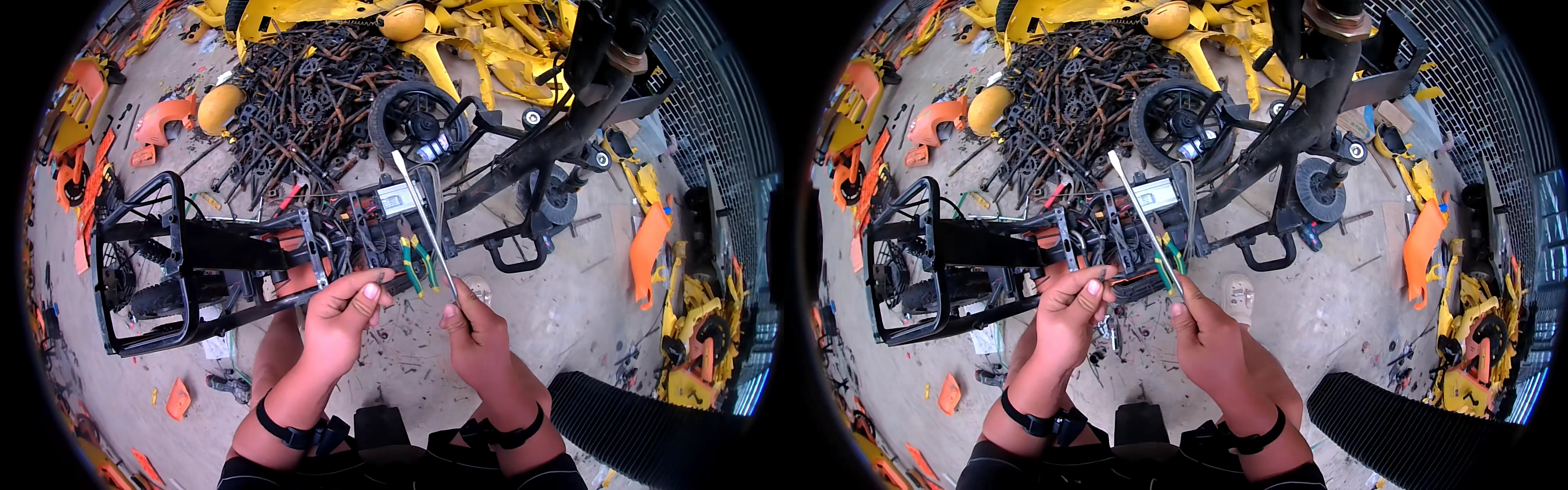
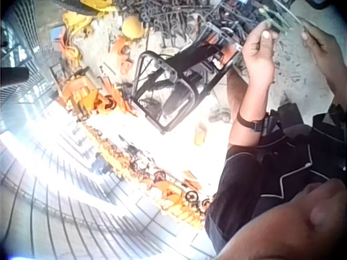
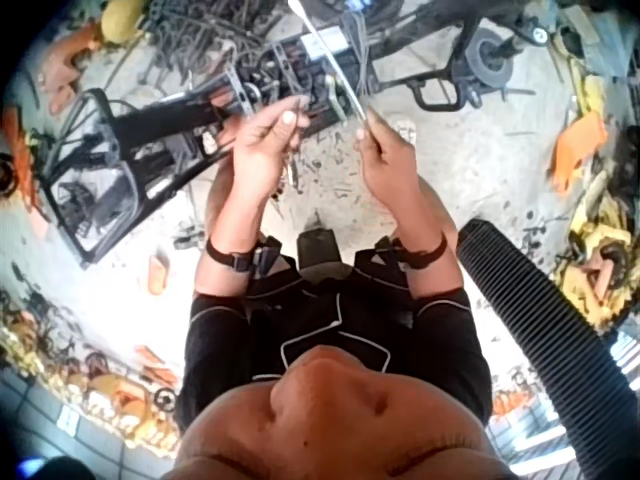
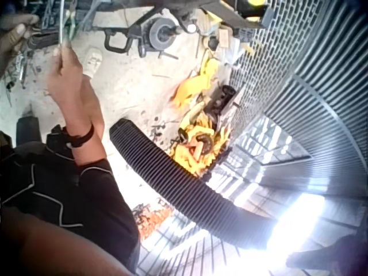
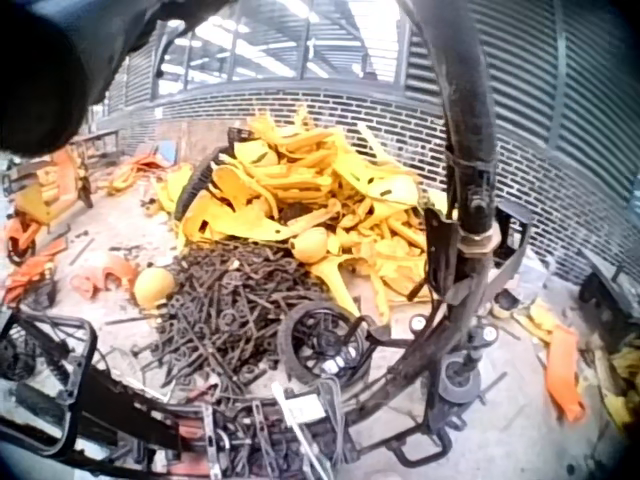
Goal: The person uses pliers and a screwdriver to work on the wiring and internal frame components of a dismantled electric scooter.
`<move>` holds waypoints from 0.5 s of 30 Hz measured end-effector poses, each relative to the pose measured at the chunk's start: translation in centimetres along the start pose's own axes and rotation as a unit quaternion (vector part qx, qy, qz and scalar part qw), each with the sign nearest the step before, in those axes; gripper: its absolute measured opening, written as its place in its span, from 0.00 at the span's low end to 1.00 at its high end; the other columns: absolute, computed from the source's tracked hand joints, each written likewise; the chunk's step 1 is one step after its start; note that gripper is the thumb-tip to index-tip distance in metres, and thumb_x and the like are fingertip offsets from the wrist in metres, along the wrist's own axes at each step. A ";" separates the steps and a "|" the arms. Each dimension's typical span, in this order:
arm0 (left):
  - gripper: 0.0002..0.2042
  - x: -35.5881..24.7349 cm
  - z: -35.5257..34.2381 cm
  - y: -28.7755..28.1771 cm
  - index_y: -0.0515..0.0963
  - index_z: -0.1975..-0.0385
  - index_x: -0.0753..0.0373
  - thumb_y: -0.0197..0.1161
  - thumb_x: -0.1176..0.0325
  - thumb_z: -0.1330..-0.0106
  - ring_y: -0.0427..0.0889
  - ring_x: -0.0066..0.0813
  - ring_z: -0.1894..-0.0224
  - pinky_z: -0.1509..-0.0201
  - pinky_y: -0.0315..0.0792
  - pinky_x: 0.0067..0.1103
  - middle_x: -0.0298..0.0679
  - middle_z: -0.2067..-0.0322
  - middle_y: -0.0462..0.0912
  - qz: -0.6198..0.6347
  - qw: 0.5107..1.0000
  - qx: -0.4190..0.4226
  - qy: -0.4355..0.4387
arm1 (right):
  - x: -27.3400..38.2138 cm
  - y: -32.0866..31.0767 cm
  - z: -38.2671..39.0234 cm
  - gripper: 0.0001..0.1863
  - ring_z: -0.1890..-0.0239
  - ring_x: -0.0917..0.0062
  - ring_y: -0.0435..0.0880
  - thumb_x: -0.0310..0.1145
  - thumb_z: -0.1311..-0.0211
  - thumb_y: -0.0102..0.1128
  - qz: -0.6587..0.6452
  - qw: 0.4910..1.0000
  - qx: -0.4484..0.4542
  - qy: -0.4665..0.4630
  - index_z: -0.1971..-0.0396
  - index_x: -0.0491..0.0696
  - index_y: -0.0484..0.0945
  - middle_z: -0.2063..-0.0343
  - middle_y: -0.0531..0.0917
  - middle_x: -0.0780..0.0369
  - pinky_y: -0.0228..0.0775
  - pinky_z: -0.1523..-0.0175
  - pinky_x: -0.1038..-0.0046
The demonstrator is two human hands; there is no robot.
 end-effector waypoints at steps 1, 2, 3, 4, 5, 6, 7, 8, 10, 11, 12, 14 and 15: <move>0.13 -0.1 -0.1 0.1 0.78 0.46 0.66 0.55 0.70 0.26 0.71 0.14 0.72 0.69 0.66 0.13 0.33 0.66 0.82 0.011 1.000 0.008 -0.013 | -0.1 -0.1 -0.1 0.20 0.73 0.79 0.82 0.30 0.29 0.55 -0.017 1.000 0.005 0.008 0.39 0.50 0.74 0.72 0.82 0.58 0.73 0.67 0.75; 0.15 0.1 -0.3 0.2 0.77 0.43 0.66 0.55 0.69 0.25 0.71 0.15 0.70 0.68 0.66 0.13 0.33 0.64 0.82 0.004 1.000 0.021 -0.021 | -0.1 0.2 -0.1 0.19 0.73 0.81 0.81 0.31 0.29 0.56 -0.028 0.999 0.025 0.011 0.39 0.49 0.74 0.72 0.82 0.59 0.72 0.67 0.76; 0.15 0.2 -0.5 0.2 0.76 0.43 0.66 0.55 0.69 0.25 0.71 0.15 0.70 0.68 0.66 0.13 0.33 0.64 0.82 0.022 0.999 0.022 -0.023 | -0.1 0.5 0.0 0.19 0.74 0.82 0.80 0.31 0.29 0.56 -0.039 0.998 0.044 0.015 0.40 0.49 0.75 0.73 0.82 0.60 0.72 0.67 0.76; 0.15 0.3 -0.6 0.3 0.76 0.43 0.66 0.55 0.69 0.25 0.71 0.15 0.70 0.68 0.66 0.13 0.33 0.64 0.82 0.041 0.999 0.023 -0.025 | -0.1 0.8 0.1 0.18 0.74 0.84 0.79 0.32 0.29 0.56 -0.050 0.997 0.063 0.018 0.41 0.48 0.75 0.73 0.81 0.61 0.71 0.67 0.77; 0.15 0.4 -0.7 0.4 0.76 0.42 0.66 0.55 0.69 0.25 0.71 0.15 0.70 0.68 0.66 0.13 0.32 0.64 0.81 0.059 0.998 0.025 -0.026 | -0.1 1.1 0.1 0.17 0.74 0.85 0.78 0.33 0.29 0.57 -0.069 0.994 0.076 0.030 0.43 0.47 0.76 0.73 0.81 0.62 0.71 0.67 0.78; 0.15 0.4 -0.8 0.5 0.76 0.43 0.67 0.56 0.70 0.26 0.73 0.15 0.70 0.67 0.68 0.13 0.33 0.64 0.82 0.062 0.997 0.021 -0.037 | -0.1 1.3 0.0 0.16 0.74 0.85 0.77 0.33 0.29 0.57 -0.085 0.992 0.086 0.041 0.44 0.46 0.77 0.74 0.81 0.63 0.71 0.67 0.78; 0.15 0.6 -0.9 0.7 0.76 0.43 0.67 0.56 0.70 0.26 0.74 0.15 0.69 0.67 0.68 0.14 0.33 0.64 0.82 0.051 0.997 0.025 -0.042 | 0.0 1.5 -0.1 0.16 0.74 0.86 0.76 0.34 0.29 0.58 -0.101 0.989 0.095 0.053 0.46 0.45 0.78 0.74 0.81 0.64 0.70 0.67 0.79; 0.15 0.8 -0.9 0.7 0.76 0.44 0.67 0.57 0.70 0.27 0.75 0.15 0.69 0.67 0.69 0.14 0.34 0.64 0.82 0.040 0.998 0.030 -0.047 | 0.0 1.6 -0.2 0.15 0.74 0.86 0.76 0.34 0.29 0.58 -0.121 0.986 0.088 0.069 0.48 0.45 0.78 0.74 0.81 0.64 0.70 0.67 0.79; 0.11 1.4 -1.0 1.0 0.78 0.50 0.68 0.59 0.72 0.28 0.77 0.16 0.68 0.67 0.71 0.15 0.35 0.65 0.83 0.044 0.997 0.037 -0.044 | 0.2 1.9 -0.5 0.13 0.73 0.86 0.76 0.35 0.29 0.59 -0.160 0.979 0.074 0.100 0.51 0.44 0.79 0.75 0.81 0.65 0.70 0.67 0.79; 0.10 1.6 -1.0 1.3 0.78 0.51 0.67 0.60 0.72 0.28 0.77 0.16 0.69 0.67 0.71 0.15 0.35 0.65 0.83 0.037 0.997 0.045 -0.055 | 0.1 1.8 -0.7 0.13 0.73 0.86 0.77 0.35 0.29 0.58 -0.175 0.976 0.075 0.107 0.52 0.44 0.79 0.75 0.81 0.65 0.70 0.67 0.79; 0.09 1.6 -1.0 1.6 0.78 0.53 0.67 0.60 0.72 0.29 0.77 0.16 0.69 0.67 0.72 0.15 0.35 0.66 0.83 0.028 0.996 0.052 -0.065 | 0.1 1.8 -0.9 0.13 0.72 0.86 0.77 0.36 0.29 0.58 -0.192 0.972 0.077 0.114 0.53 0.44 0.79 0.75 0.81 0.65 0.70 0.67 0.80; 0.08 1.8 -1.0 2.0 0.78 0.57 0.67 0.62 0.71 0.30 0.77 0.16 0.72 0.68 0.72 0.15 0.34 0.68 0.83 0.016 0.996 0.049 -0.079 | 0.0 1.7 -0.9 0.13 0.72 0.87 0.77 0.36 0.29 0.58 -0.197 0.970 0.079 0.121 0.54 0.43 0.79 0.75 0.81 0.66 0.69 0.67 0.80; 0.08 1.8 -1.0 2.0 0.78 0.57 0.67 0.62 0.71 0.30 0.77 0.16 0.72 0.68 0.72 0.15 0.34 0.69 0.83 0.015 0.996 0.042 -0.078 | -0.1 1.5 -0.9 0.13 0.72 0.87 0.76 0.37 0.28 0.57 -0.185 0.972 0.080 0.119 0.54 0.43 0.79 0.75 0.80 0.66 0.69 0.66 0.79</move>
Point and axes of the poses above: each hand's wrist, its own z-axis away from the middle knuckle, its own y-axis out of the palm, x = y × z, the point moved 5 cm from there along -z, towards the middle knuckle
